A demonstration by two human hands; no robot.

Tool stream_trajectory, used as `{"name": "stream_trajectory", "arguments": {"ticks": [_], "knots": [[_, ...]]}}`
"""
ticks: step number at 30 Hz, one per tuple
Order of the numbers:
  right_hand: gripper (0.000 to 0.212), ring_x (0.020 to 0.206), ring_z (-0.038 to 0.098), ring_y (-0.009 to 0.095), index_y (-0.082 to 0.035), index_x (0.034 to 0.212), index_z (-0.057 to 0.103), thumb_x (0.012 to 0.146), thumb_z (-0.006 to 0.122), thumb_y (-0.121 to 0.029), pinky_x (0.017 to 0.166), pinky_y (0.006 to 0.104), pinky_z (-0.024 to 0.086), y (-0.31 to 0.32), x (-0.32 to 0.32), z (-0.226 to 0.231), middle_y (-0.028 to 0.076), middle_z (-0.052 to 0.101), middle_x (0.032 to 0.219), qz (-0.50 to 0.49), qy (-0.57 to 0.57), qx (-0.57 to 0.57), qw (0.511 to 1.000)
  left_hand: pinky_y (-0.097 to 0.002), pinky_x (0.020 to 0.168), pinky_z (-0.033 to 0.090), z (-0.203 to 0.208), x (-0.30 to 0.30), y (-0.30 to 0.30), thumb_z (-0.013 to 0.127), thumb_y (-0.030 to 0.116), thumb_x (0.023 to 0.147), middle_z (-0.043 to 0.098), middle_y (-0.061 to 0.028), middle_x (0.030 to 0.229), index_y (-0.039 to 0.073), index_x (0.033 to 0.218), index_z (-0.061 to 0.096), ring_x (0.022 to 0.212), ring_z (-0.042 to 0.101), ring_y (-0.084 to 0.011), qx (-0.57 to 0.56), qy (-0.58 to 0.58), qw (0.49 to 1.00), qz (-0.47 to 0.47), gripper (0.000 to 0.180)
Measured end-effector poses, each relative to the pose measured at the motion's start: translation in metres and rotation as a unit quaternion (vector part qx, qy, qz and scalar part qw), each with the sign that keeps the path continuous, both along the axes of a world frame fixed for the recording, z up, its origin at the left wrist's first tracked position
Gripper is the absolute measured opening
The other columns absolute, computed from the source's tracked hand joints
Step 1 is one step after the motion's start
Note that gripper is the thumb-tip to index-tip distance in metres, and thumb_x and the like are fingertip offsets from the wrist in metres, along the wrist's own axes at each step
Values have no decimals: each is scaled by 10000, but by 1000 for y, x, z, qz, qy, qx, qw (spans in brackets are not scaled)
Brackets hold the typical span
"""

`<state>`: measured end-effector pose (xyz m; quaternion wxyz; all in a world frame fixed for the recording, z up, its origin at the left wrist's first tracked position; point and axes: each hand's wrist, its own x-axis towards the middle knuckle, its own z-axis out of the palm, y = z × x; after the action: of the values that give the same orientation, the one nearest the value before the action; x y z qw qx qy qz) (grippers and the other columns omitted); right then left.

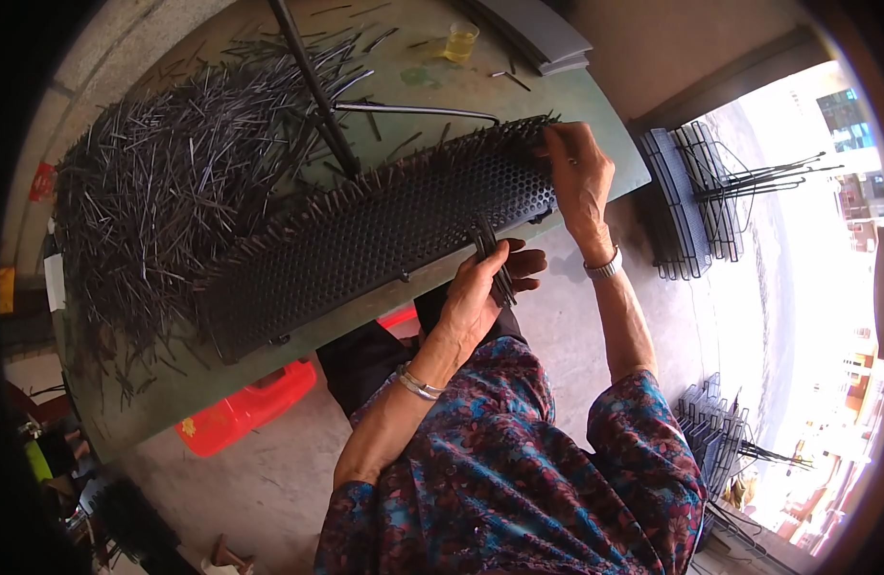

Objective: The recorder is picking up individual metal pins from a large pile and inserting them into holes on a perforated metal tray.

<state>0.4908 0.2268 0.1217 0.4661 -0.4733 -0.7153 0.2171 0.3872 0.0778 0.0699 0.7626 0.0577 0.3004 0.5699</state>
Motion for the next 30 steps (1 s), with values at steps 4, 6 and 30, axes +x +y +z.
{"name": "stream_trajectory", "arguments": {"ticks": [4,6,30], "knots": [[110,713,709,176,-8,962,607,892,647,-84,624,272,515,2,1,-2,95,698,816,-5,-32,24,999,-398,879,535,1,-2,2,491,281,1009,664,-198,1078,-17,1165,560,999,661,-273,-2,-6,1000,-13,344],[105,718,712,185,-10,961,602,899,640,-86,619,274,517,0,0,-2,105,699,821,-22,-39,23,999,-417,906,531,1,-1,2,477,288,1015,657,-209,1078,-30,1163,555,1002,658,-291,-27,-17,999,-4,360],[84,769,648,313,-75,921,631,889,607,-149,667,391,502,8,-2,-6,114,655,860,53,-179,44,981,-245,526,376,2,-1,-8,521,299,1005,610,-79,825,40,1081,562,633,492,-111,-66,41,996,39,273]]}}
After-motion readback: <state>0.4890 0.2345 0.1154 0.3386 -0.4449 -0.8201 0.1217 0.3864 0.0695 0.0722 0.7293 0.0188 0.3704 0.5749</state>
